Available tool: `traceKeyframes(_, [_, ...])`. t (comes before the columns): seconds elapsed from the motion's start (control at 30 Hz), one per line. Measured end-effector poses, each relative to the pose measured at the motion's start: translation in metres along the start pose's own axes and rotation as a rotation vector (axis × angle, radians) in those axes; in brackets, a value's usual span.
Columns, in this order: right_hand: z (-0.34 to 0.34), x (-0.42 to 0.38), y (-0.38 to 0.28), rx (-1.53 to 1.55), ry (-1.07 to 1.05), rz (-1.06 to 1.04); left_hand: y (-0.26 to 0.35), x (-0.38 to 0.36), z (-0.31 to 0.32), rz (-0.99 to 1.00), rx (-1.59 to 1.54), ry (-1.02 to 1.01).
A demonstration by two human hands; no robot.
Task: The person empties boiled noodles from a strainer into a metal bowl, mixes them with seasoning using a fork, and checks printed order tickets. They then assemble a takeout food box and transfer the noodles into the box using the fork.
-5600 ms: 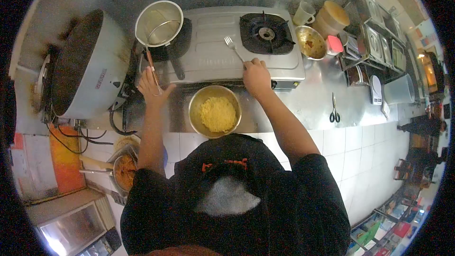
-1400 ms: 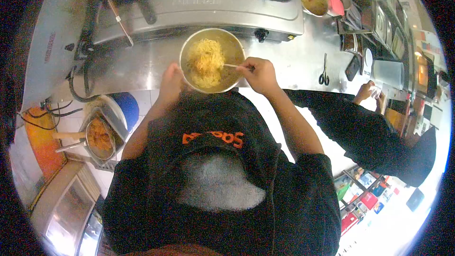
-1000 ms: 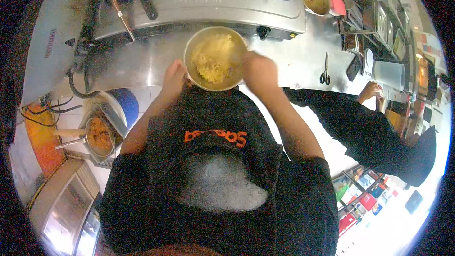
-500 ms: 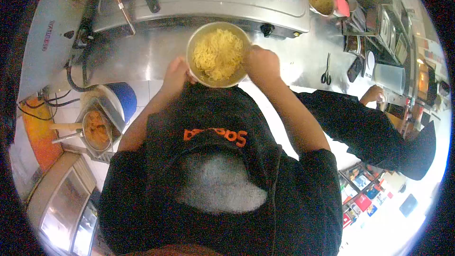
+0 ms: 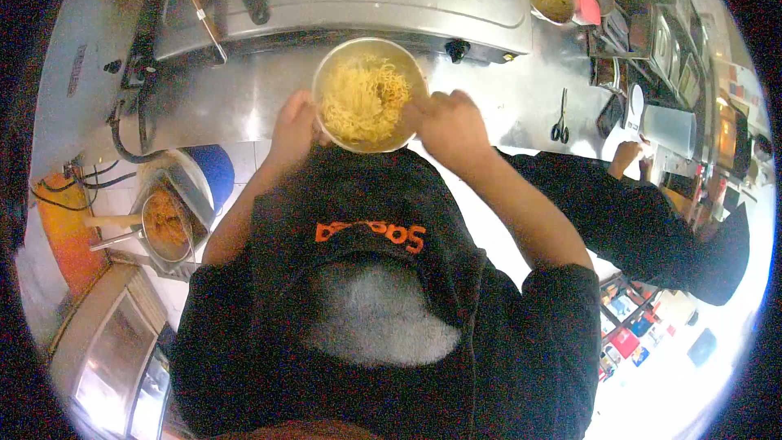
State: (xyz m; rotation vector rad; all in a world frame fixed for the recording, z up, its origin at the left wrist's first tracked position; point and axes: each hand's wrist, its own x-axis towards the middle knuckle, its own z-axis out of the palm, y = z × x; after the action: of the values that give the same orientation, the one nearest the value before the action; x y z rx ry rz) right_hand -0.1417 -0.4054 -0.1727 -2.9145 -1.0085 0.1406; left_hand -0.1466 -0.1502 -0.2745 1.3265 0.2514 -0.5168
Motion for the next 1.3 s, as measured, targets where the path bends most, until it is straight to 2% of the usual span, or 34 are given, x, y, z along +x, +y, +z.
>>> traceKeyframes(0.1, [-0.009, 0.012, 0.016, -0.206, -0.02, 0.113, 0.007, -0.004, 0.005, -0.012, 0.146, 0.006])
traceKeyframes(0.17, [-0.009, 0.013, 0.016, -0.234, -0.026, 0.156, 0.002, -0.003, 0.008, -0.007, -0.047, 0.029])
traceKeyframes(0.23, [-0.008, 0.005, 0.005, -0.096, -0.358, 0.325, -0.003, -0.006, 0.01, -0.002, -0.039, 0.045])
traceKeyframes(0.27, [-0.001, -0.005, 0.001, -0.094, -0.356, 0.322, -0.007, -0.006, 0.01, 0.001, -0.032, 0.056])
traceKeyframes(0.33, [0.021, -0.026, -0.004, 0.166, -0.38, 0.404, -0.017, -0.005, 0.007, 0.008, -0.073, 0.045])
traceKeyframes(0.4, [0.034, -0.023, -0.016, 0.438, -0.419, 0.594, -0.021, -0.007, 0.007, 0.01, -0.115, 0.027])
traceKeyframes(0.43, [0.032, -0.019, -0.02, 0.534, -0.293, 0.491, -0.02, -0.007, 0.007, 0.001, -0.138, 0.01])
traceKeyframes(0.47, [0.039, -0.02, -0.016, 0.535, -0.29, 0.494, -0.019, -0.007, 0.006, -0.006, -0.158, -0.009])
traceKeyframes(0.57, [0.052, -0.025, -0.004, 0.689, -0.283, 0.525, -0.018, -0.005, 0.005, 0.005, -0.114, -0.021])
traceKeyframes(0.63, [0.036, -0.029, 0.001, 0.914, -0.188, 0.622, -0.014, -0.006, 0.004, -0.018, -0.095, -0.015])
traceKeyframes(0.67, [0.03, -0.026, 0.002, 0.913, -0.187, 0.622, -0.012, -0.006, 0.005, -0.04, -0.083, 0.001])
traceKeyframes(0.73, [0.025, -0.017, -0.001, 0.702, -0.112, 0.759, -0.007, -0.007, 0.006, -0.039, -0.051, 0.0])
traceKeyframes(0.77, [0.035, -0.009, -0.01, 0.683, 0.0, 0.75, -0.007, -0.009, 0.007, -0.041, -0.017, -0.002])
traceKeyframes(0.8, [0.048, -0.004, -0.016, 0.528, -0.128, 0.742, -0.009, -0.009, 0.008, -0.048, -0.015, -0.005])
traceKeyframes(0.87, [0.045, 0.006, -0.029, 0.379, -0.215, 0.541, -0.01, -0.005, 0.009, -0.063, -0.096, 0.022])
traceKeyframes(0.9, [0.041, 0.004, -0.023, 0.382, -0.211, 0.54, -0.013, -0.004, 0.006, -0.061, -0.092, 0.023])
traceKeyframes(0.97, [0.026, -0.007, -0.003, 0.312, -0.372, 0.516, -0.021, -0.001, -0.002, -0.042, -0.106, 0.018])
traceKeyframes(1.0, [0.011, -0.007, 0.0, 0.302, -0.299, 0.487, -0.018, -0.002, 0.0, -0.04, -0.108, 0.02])
traceKeyframes(1.07, [0.027, 0.0, 0.0, 0.194, -0.383, 0.559, -0.011, -0.006, 0.009, -0.102, -0.031, 0.049])
traceKeyframes(1.1, [0.042, -0.002, -0.005, 0.175, -0.388, 0.516, -0.012, -0.005, 0.011, -0.101, -0.036, 0.046])
traceKeyframes(1.17, [0.024, 0.011, -0.028, 0.228, -0.436, 0.478, -0.01, -0.001, 0.012, -0.057, -0.112, 0.024])
traceKeyframes(1.27, [0.023, -0.01, 0.002, 0.219, -0.441, 0.444, -0.02, 0.002, 0.0, -0.076, -0.04, 0.035])
traceKeyframes(1.3, [0.02, -0.01, 0.011, 0.227, -0.37, 0.467, -0.021, 0.002, 0.0, -0.078, -0.036, 0.025])
